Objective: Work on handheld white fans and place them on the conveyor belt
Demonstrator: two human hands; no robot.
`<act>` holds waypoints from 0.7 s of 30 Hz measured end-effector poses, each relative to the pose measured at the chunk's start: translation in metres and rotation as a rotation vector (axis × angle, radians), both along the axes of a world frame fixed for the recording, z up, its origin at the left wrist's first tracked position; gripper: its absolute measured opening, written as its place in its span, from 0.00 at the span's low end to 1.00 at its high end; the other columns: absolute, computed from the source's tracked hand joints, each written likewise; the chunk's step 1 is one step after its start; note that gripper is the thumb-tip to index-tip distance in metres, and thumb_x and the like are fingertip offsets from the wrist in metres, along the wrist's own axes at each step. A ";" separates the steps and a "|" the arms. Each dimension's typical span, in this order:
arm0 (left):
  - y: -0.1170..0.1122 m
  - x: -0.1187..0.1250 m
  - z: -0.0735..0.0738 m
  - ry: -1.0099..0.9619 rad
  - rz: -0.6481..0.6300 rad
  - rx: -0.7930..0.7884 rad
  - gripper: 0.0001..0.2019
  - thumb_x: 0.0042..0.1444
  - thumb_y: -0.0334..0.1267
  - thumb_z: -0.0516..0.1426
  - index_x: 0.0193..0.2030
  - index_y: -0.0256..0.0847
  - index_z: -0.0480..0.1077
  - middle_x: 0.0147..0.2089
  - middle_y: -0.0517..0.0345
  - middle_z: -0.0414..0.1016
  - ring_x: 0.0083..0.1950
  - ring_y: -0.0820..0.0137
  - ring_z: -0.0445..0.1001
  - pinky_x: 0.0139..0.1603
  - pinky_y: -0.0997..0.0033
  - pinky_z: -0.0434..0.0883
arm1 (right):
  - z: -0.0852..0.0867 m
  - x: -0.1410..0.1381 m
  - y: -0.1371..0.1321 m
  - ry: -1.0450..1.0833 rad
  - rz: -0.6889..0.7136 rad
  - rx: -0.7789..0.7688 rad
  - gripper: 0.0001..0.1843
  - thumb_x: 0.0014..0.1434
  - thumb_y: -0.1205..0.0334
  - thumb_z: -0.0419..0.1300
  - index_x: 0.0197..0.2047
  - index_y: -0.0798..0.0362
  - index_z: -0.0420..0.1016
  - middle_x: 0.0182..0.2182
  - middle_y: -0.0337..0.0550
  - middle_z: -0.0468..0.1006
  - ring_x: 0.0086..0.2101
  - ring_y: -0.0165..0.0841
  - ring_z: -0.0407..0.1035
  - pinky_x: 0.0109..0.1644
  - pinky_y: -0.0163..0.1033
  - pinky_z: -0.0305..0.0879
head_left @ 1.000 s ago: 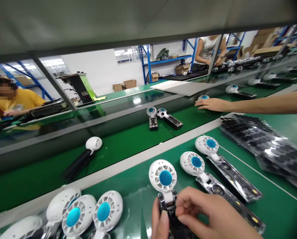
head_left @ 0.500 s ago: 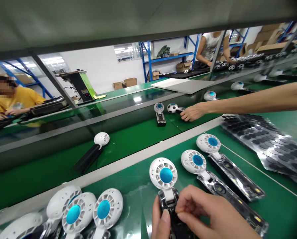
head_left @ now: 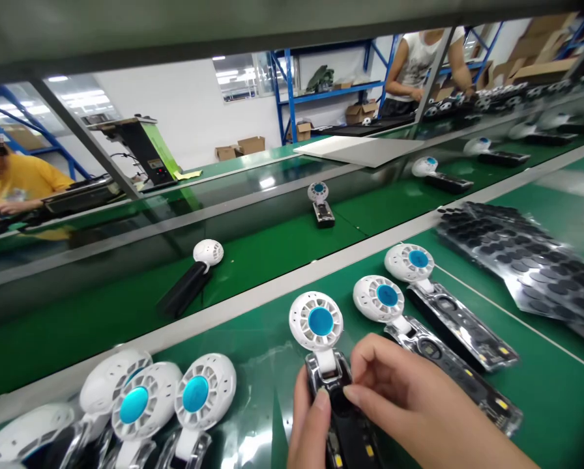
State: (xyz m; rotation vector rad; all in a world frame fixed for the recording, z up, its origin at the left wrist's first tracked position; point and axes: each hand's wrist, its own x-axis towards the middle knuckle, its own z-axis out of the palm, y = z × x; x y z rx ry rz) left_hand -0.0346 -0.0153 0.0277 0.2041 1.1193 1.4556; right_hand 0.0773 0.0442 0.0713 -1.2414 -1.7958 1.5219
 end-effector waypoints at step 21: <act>-0.001 -0.004 -0.003 0.045 -0.007 0.051 0.12 0.47 0.42 0.60 0.38 0.42 0.73 0.41 0.54 0.77 0.55 0.56 0.66 0.56 0.61 0.61 | -0.008 0.011 -0.013 -0.312 0.283 0.908 0.11 0.58 0.70 0.50 0.38 0.50 0.72 0.30 0.39 0.78 0.33 0.35 0.72 0.36 0.38 0.69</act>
